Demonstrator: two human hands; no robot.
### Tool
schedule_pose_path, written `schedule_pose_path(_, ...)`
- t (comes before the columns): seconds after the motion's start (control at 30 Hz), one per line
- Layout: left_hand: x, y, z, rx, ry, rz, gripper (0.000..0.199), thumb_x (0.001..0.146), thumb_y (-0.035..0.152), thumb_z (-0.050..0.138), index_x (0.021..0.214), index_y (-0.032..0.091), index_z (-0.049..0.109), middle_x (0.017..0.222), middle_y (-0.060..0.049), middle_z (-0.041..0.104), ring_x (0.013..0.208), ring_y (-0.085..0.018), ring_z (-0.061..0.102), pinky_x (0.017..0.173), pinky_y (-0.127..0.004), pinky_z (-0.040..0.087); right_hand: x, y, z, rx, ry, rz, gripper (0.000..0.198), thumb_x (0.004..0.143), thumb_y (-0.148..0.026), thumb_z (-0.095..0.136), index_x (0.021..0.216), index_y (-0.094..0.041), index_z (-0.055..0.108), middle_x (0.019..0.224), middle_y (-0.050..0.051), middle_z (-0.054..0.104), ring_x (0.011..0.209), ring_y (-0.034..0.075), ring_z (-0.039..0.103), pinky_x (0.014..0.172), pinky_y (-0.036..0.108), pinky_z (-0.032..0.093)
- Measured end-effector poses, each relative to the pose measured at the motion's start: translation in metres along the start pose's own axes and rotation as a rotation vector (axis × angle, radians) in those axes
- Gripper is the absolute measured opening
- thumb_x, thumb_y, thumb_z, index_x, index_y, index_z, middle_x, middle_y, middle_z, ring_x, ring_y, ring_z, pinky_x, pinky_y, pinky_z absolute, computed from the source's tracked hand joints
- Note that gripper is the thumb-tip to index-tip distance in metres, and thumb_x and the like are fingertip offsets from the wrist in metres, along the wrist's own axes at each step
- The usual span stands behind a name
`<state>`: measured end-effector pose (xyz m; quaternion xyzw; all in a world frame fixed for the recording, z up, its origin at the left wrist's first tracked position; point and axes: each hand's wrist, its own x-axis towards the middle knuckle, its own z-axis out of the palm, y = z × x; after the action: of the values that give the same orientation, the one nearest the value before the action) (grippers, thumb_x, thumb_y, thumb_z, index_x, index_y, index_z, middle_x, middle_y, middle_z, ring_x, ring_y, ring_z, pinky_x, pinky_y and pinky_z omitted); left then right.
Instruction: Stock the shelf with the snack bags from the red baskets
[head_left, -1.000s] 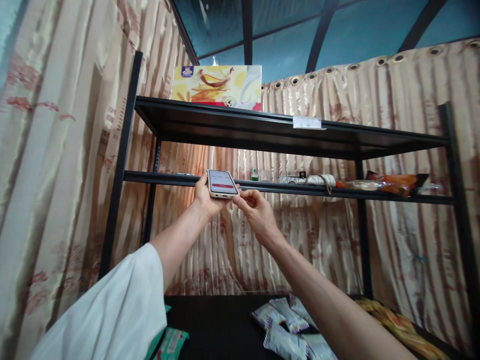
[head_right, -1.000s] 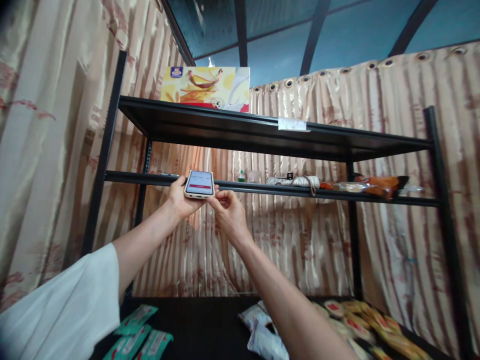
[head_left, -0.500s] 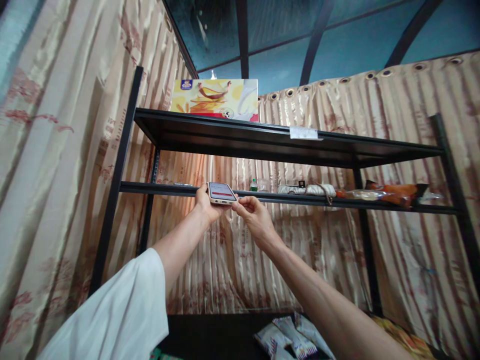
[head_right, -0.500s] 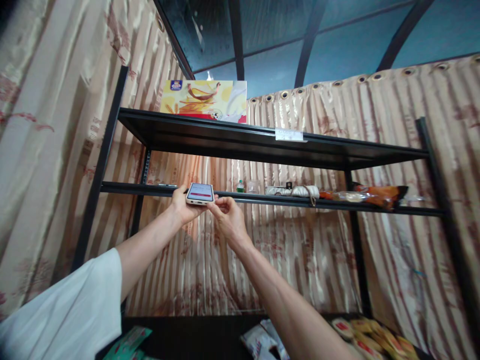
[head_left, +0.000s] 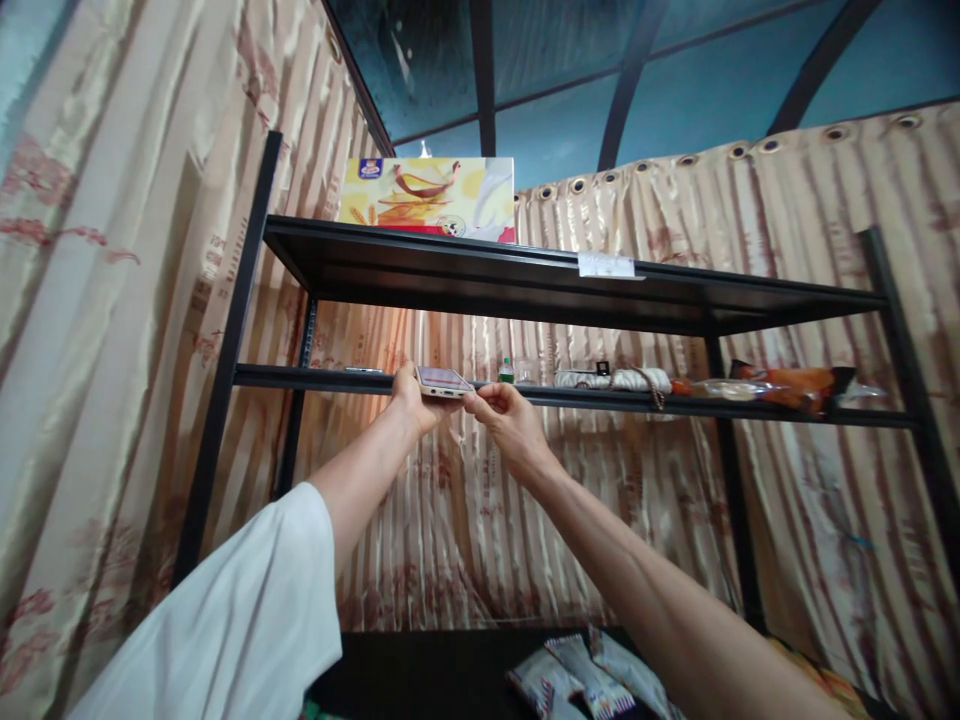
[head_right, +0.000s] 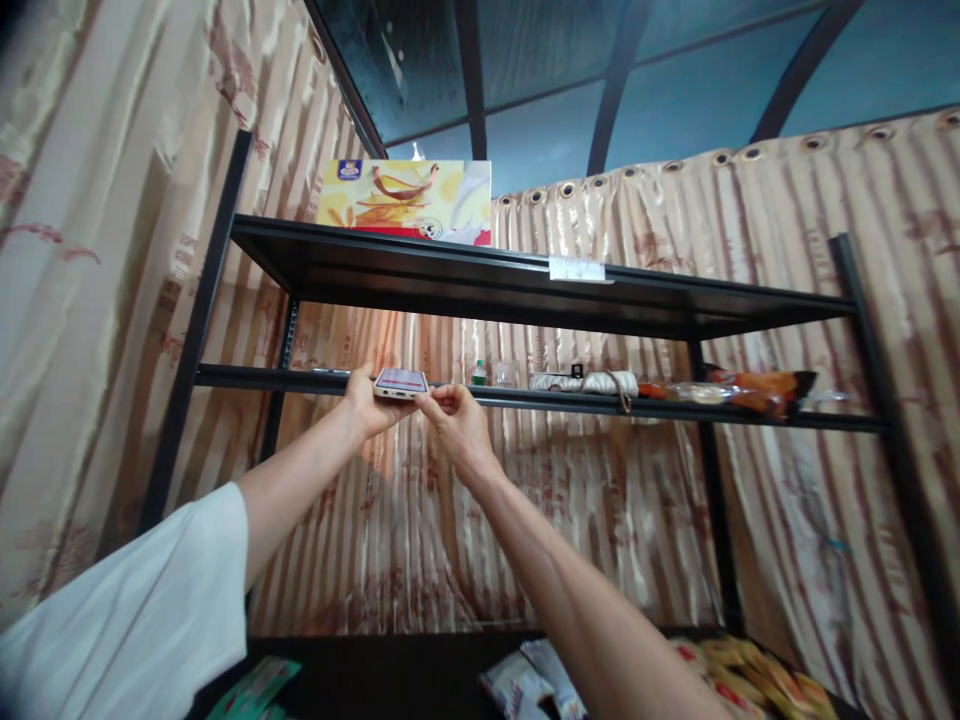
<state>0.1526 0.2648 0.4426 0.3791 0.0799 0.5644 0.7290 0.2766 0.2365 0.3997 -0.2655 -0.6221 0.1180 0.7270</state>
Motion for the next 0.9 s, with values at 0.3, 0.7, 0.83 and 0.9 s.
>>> schedule_pose_path(0.3, 0.015, 0.009, -0.001, 0.107, 0.022, -0.064, 0.069, 0.087, 0.060, 0.015, 0.104, 0.005, 0.053, 0.093, -0.020, 0.061, 0.086, -0.032, 0.062, 0.056, -0.041, 0.055, 0.013, 0.006, 0.003, -0.146, 0.059, -0.062, 0.043, 0.057, -0.055, 0.072, 0.072, -0.018, 0.055, 0.068, -0.001, 0.059, 0.066, 0.015, 0.056, 0.067, 0.029, 0.043)
schedule_pose_path(0.7, 0.028, 0.022, -0.006, 0.285, 0.095, -0.083, 0.063, 0.088, 0.058, 0.020, 0.096, 0.007, 0.056, 0.075, -0.017, 0.065, 0.076, -0.028, 0.066, 0.050, -0.034, 0.056, 0.033, 0.017, 0.008, -0.240, 0.124, -0.125, 0.041, 0.061, -0.055, 0.068, 0.073, -0.018, 0.053, 0.070, -0.001, 0.058, 0.067, 0.016, 0.057, 0.067, 0.029, 0.043)
schedule_pose_path(0.83, 0.027, 0.026, -0.007, 0.373, 0.140, -0.092, 0.061, 0.088, 0.056, 0.022, 0.097, 0.006, 0.056, 0.068, -0.016, 0.063, 0.075, -0.030, 0.067, 0.043, -0.027, 0.052, 0.040, 0.023, 0.009, -0.305, 0.147, -0.113, 0.043, 0.061, -0.056, 0.067, 0.076, -0.018, 0.055, 0.072, 0.000, 0.059, 0.068, 0.015, 0.057, 0.068, 0.030, 0.043)
schedule_pose_path(0.9, 0.025, 0.027, -0.008, 0.409, 0.135, -0.096, 0.062, 0.088, 0.057, 0.021, 0.096, 0.006, 0.056, 0.068, -0.016, 0.064, 0.076, -0.030, 0.067, 0.041, -0.025, 0.050, 0.041, 0.026, 0.010, -0.314, 0.158, -0.107, 0.043, 0.061, -0.056, 0.067, 0.076, -0.018, 0.055, 0.073, 0.000, 0.059, 0.068, 0.015, 0.056, 0.068, 0.029, 0.043)
